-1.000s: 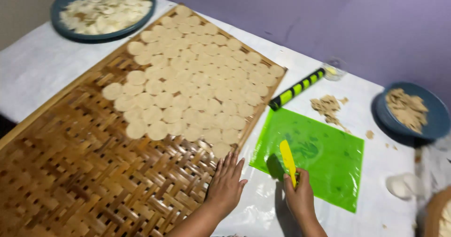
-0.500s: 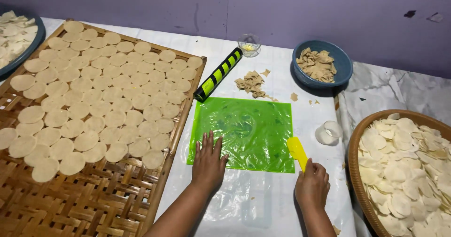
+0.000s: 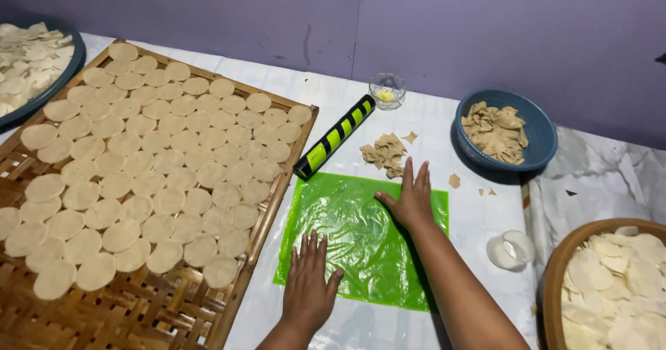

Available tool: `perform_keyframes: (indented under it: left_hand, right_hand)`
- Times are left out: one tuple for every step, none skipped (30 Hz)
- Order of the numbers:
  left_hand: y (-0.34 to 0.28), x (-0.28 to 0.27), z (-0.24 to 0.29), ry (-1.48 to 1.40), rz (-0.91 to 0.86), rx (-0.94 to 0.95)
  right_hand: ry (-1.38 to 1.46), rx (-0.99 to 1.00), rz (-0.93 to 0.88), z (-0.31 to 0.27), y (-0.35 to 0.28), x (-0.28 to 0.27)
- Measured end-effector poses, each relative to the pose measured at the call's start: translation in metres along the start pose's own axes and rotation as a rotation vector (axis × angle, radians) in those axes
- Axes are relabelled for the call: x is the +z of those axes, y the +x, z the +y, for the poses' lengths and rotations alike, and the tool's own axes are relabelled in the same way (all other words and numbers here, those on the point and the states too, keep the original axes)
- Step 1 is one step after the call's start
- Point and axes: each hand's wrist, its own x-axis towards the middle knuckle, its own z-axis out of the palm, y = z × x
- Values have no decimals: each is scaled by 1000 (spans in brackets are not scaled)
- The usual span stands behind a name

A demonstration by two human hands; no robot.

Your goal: Transferring small round dough pieces to a drying tray and rolling out more dough.

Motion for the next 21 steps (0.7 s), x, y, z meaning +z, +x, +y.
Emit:
perform_keyframes:
  left_hand:
    - [-1, 3, -3, 0, -2, -4]
    - [-1, 6, -6, 12, -8, 27]
    - [-4, 10, -9, 22, -13, 54]
    - [-1, 11, -8, 22, -13, 47]
    - [1, 9, -8, -62, -43, 39]
    - [2, 8, -8, -146, -73, 30]
    - [4, 4, -9, -145, -78, 23]
    - [6, 0, -10, -251, -113, -12]
    - [7, -3, -9, -362, -148, -48]
    - [13, -16, -8, -365, -155, -54]
    - [19, -29, -6, -481, -148, -62]
    - [25, -43, -3, -597, -140, -71]
    - [41, -47, -5, -601, -145, -71]
    - [56, -51, -7, -480, -85, -50]
    - [68, -55, -9, -361, -34, -26]
    - [84, -64, -10, -366, -47, -24]
    - [106, -74, -11, -331, 61, 4]
    - [128, -84, -11, -297, 170, 32]
    - [147, -82, -16, -304, 164, 36]
    - [166, -80, -21, -244, 196, 37]
    - [187, -78, -26, -182, 232, 39]
  right_hand:
    - [0, -1, -4, -6, 18, 6]
    - [-22, -48, 42, -11, 36, 13]
    - [-46, -97, 87, -16, 52, 21]
    - [-47, -102, 81, -26, 65, 16]
    - [-99, -97, 74, -36, 75, 13]
    - [-151, -94, 66, -47, 86, 11]
    - [-149, -94, 58, -45, 91, 16]
    - [-123, -258, 184, -42, 96, 20]
    - [-98, -419, 310, -38, 100, 24]
    - [-99, -417, 301, -40, 98, 25]
    - [-155, -429, 407, -40, 94, 24]
    - [-211, -440, 513, -40, 90, 22]
    - [-214, -436, 510, -39, 93, 19]
    - [-202, -377, 463, -38, 95, 17]
    - [-191, -310, 413, -34, 93, 14]
    - [-196, -298, 406, -26, 80, 18]
    - [-202, -240, 360, -20, 73, 19]
    - [-207, -181, 315, -14, 66, 19]
    - [-213, -174, 314, -23, 37, 12]
    - [-151, -118, 224, -32, 8, 5]
    - [-87, -64, 136, -42, -18, -1]
